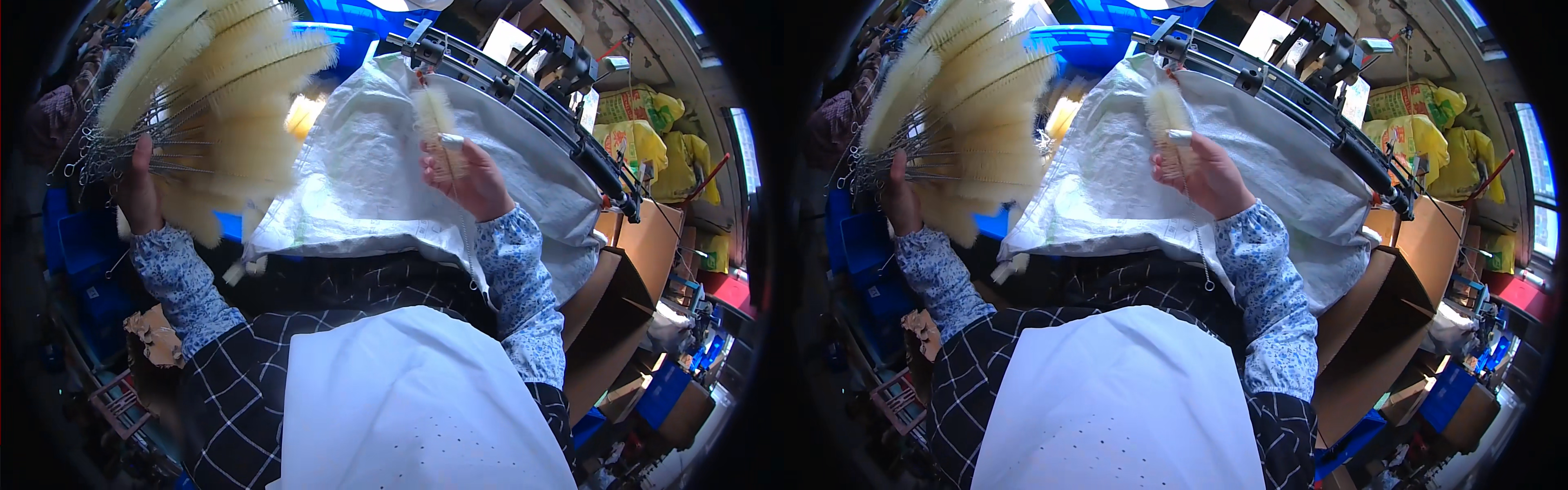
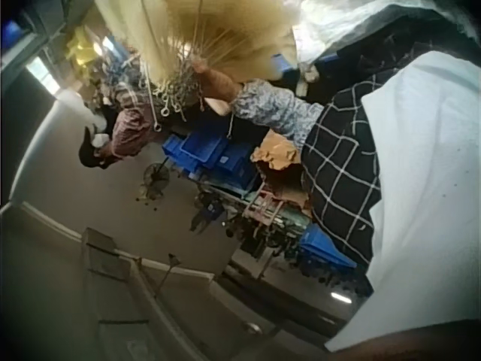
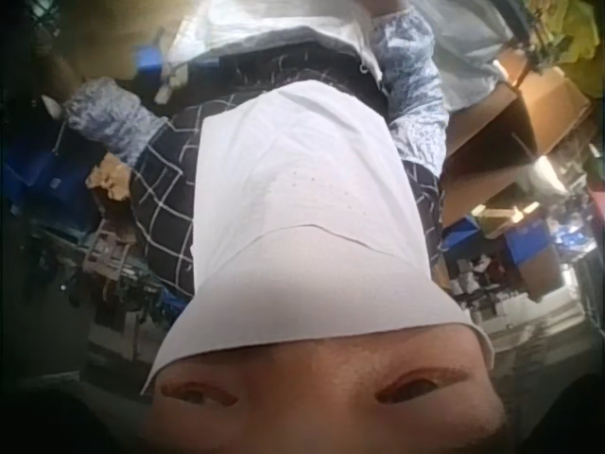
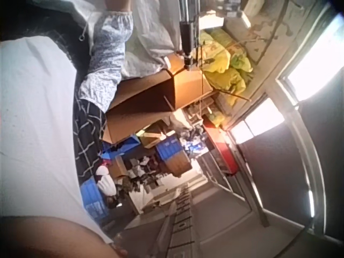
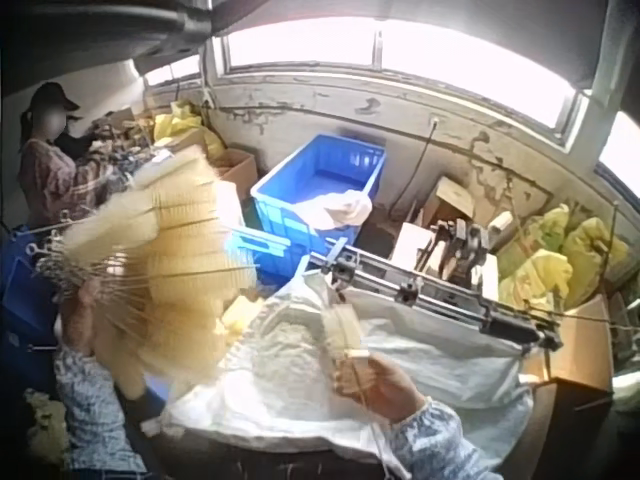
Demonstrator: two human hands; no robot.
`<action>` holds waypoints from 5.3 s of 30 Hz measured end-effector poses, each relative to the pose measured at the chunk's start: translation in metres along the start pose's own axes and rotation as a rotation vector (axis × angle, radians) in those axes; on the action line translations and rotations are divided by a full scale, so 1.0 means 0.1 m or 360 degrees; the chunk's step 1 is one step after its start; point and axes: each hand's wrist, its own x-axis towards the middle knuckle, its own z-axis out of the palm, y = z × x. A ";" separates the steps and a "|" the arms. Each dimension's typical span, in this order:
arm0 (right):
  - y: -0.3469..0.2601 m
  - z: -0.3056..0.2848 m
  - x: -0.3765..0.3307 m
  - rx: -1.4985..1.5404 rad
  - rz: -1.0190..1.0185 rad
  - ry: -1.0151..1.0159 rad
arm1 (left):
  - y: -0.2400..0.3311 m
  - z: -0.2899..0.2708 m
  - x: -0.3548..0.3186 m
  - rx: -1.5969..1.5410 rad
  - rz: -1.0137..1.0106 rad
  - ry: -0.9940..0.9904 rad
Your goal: The person repeatedly picks up long, bristled brushes from a blue bin and feeds them into a machine. The machine processes the brushes, and the person collects the finished items, placing them into a white sack. The task involves continuous handling of the brushes and operating the machine.
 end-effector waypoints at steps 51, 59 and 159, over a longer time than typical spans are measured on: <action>0.01 0.03 -0.02 -0.3373 -0.0793 -0.0083 | 0.51 2.28 -2.87 0.0738 0.0695 -0.2191; 0.06 -0.24 -0.01 -0.3211 -0.1106 -0.0142 | 0.87 1.48 -2.50 0.0446 0.0537 -0.2263; 0.65 -0.48 -1.55 -0.3078 -0.0371 0.0886 | 1.52 1.91 0.10 0.0259 0.1365 -0.1938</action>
